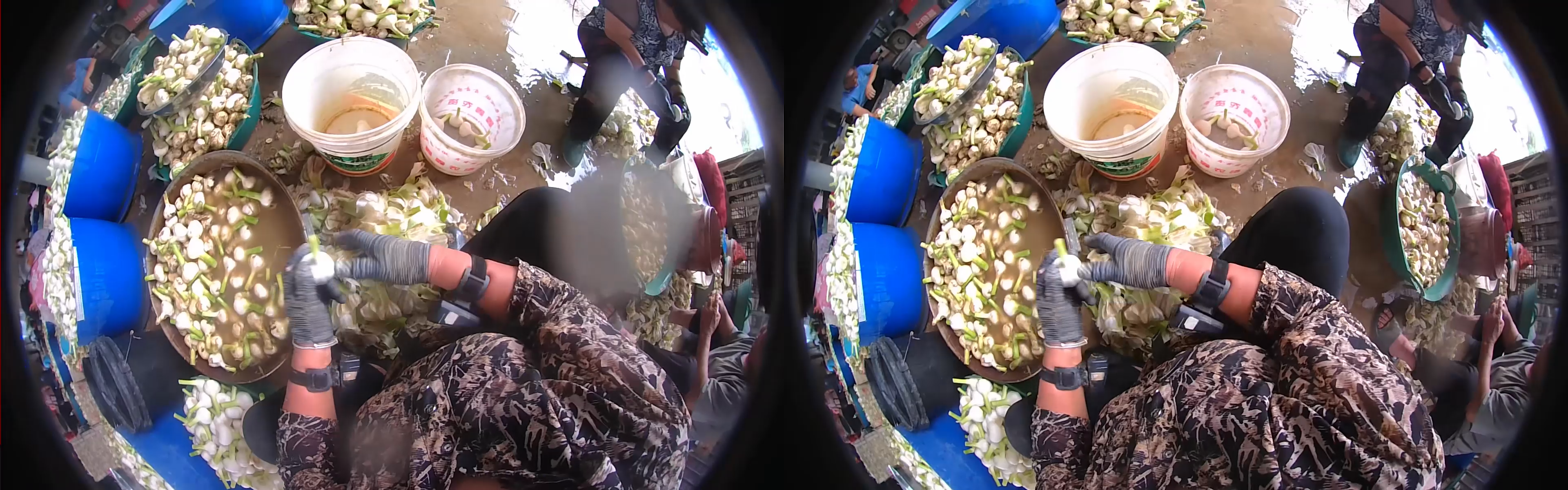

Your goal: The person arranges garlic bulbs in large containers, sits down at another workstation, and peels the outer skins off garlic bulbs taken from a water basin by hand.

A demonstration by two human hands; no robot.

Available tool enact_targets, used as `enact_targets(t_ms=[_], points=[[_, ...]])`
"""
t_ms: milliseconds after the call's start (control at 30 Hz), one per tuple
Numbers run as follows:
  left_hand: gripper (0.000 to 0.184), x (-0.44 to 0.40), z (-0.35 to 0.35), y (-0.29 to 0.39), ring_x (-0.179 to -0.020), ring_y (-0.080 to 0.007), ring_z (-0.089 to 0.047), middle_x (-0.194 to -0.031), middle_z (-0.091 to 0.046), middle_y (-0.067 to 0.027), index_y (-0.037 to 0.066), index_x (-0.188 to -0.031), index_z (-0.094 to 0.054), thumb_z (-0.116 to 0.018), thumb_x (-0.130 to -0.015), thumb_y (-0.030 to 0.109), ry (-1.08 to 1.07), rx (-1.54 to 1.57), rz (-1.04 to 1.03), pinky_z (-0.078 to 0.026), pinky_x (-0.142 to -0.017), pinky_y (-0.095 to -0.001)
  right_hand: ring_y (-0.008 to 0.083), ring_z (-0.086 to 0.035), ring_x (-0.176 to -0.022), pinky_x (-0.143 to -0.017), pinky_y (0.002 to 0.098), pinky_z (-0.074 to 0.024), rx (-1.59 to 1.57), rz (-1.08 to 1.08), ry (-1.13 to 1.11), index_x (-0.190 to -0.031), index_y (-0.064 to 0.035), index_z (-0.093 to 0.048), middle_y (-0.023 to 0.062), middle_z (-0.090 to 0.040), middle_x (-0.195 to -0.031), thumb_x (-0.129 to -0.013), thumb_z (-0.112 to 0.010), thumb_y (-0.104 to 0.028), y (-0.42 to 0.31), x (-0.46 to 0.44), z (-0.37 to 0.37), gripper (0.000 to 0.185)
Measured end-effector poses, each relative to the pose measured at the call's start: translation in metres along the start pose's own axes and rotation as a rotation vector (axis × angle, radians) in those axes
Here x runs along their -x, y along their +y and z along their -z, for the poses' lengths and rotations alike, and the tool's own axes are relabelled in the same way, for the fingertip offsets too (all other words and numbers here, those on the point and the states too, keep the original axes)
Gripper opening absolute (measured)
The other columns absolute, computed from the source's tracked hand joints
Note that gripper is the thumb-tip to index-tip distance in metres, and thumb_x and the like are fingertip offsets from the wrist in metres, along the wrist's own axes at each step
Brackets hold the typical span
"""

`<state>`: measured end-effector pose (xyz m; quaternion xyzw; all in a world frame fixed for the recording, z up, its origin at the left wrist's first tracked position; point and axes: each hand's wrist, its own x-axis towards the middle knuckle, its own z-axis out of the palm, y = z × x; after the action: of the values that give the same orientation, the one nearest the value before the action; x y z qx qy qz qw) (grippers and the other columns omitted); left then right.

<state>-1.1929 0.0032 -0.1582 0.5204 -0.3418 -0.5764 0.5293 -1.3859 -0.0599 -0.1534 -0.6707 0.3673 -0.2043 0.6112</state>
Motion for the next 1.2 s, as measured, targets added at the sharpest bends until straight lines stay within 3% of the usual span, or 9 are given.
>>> enact_targets(t_ms=[33, 67, 300, 400, 567, 667, 1033, 1133, 1200], points=[[0.041, 0.005, -0.018, 0.008, -0.096, -0.0187, -0.061, -0.113, -0.058, -0.0113, 0.002, -0.126, -0.050, -0.045, -0.099, 0.033, 0.047, -0.473, -0.224, -0.050, -0.085, -0.0314, 0.0224, -0.060, -0.103, -0.093, 0.0351, -0.0472, -0.310, -0.095, -0.056, -0.131, -0.0046, -0.049, 0.0122, -0.060, -0.117, -0.088, -0.062, -0.051, -0.014, 0.000, 0.001, 0.064], [0.050, 0.012, -0.034, 0.014, -0.074, -0.0068, -0.055, -0.120, -0.056, -0.0088, 0.003, -0.137, -0.042, -0.044, -0.100, 0.037, -0.007, -0.507, -0.156, -0.049, -0.062, -0.0215, 0.0173, -0.061, -0.096, -0.089, 0.0326, -0.0492, -0.622, -0.193, -0.120, -0.130, -0.0063, -0.049, 0.0073, -0.063, -0.111, -0.089, -0.063, -0.045, -0.028, -0.001, 0.001, 0.058], [0.044, 0.021, -0.032, -0.010, -0.070, -0.0061, -0.056, -0.096, -0.057, -0.0037, 0.010, -0.137, -0.042, -0.055, -0.095, 0.014, 0.045, -0.442, -0.195, -0.050, -0.062, -0.0214, 0.0285, -0.062, -0.093, -0.086, 0.0364, -0.0490, -0.293, 0.063, 0.826, -0.120, -0.0012, -0.056, 0.0156, -0.066, -0.105, -0.091, -0.061, -0.020, -0.012, -0.020, 0.096, 0.035], [0.038, 0.022, -0.025, 0.002, -0.070, -0.0063, -0.057, -0.086, -0.060, -0.0019, 0.007, -0.133, -0.045, -0.053, -0.095, 0.008, 0.091, -0.279, -0.161, -0.050, -0.065, -0.0218, 0.0229, -0.062, -0.094, -0.085, 0.0307, -0.0485, 1.197, -0.188, 1.215, -0.121, 0.0000, -0.058, 0.0150, -0.067, -0.105, -0.094, -0.058, -0.021, -0.017, -0.029, 0.151, 0.034], [0.032, 0.029, -0.011, 0.025, -0.073, -0.0071, -0.057, -0.088, -0.058, -0.0018, 0.004, -0.129, -0.049, -0.051, -0.097, 0.010, 0.113, 0.020, -0.151, -0.051, -0.070, -0.0238, 0.0292, -0.064, -0.093, -0.084, 0.0357, -0.0498, 0.326, 0.110, 0.465, -0.115, -0.0051, -0.062, 0.0156, -0.066, -0.103, -0.088, -0.061, -0.014, -0.018, -0.085, 0.043, 0.028], [0.030, 0.030, 0.001, 0.032, -0.073, -0.0072, -0.056, -0.089, -0.058, -0.0017, 0.003, -0.127, -0.051, -0.050, -0.098, 0.011, 0.158, 0.109, -0.170, -0.050, -0.069, -0.0233, 0.0285, -0.060, -0.107, -0.092, 0.0378, -0.0465, 0.757, 0.434, -0.129, -0.114, -0.0112, -0.064, 0.0166, -0.064, -0.110, -0.082, -0.065, -0.018, -0.007, -0.133, -0.048, 0.032], [0.014, 0.021, 0.043, 0.025, -0.060, -0.0110, -0.058, -0.083, -0.062, -0.0038, 0.004, -0.104, -0.059, -0.050, -0.097, 0.013, 0.267, 0.332, -0.044, -0.051, -0.053, -0.0256, 0.0326, -0.064, -0.084, -0.078, 0.0373, -0.0509, 0.478, 0.411, -0.576, -0.100, -0.0074, -0.068, 0.0158, -0.068, -0.095, -0.081, -0.064, -0.019, 0.037, -0.161, -0.111, 0.023], [0.025, 0.022, 0.040, 0.018, -0.050, -0.0158, -0.057, -0.075, -0.063, -0.0064, 0.007, -0.102, -0.059, -0.052, -0.095, 0.030, 0.297, 0.634, 0.304, -0.050, -0.045, -0.0326, 0.0389, -0.061, -0.083, -0.076, 0.0403, -0.0497, 0.465, 0.144, -0.114, -0.099, -0.0060, -0.065, 0.0187, -0.066, -0.095, -0.088, -0.059, -0.019, 0.022, -0.141, -0.083, 0.018], [0.042, 0.021, 0.034, 0.008, -0.055, -0.0192, -0.060, -0.077, -0.065, -0.0084, 0.007, -0.107, -0.057, -0.045, -0.097, 0.047, 0.320, 0.670, 0.439, -0.053, -0.050, -0.0365, 0.0085, -0.053, -0.074, -0.071, 0.0260, -0.0489, 0.067, -0.048, -0.113, -0.106, -0.0004, -0.060, -0.0002, -0.059, -0.081, -0.095, -0.059, -0.021, 0.004, -0.118, -0.049, 0.023]])
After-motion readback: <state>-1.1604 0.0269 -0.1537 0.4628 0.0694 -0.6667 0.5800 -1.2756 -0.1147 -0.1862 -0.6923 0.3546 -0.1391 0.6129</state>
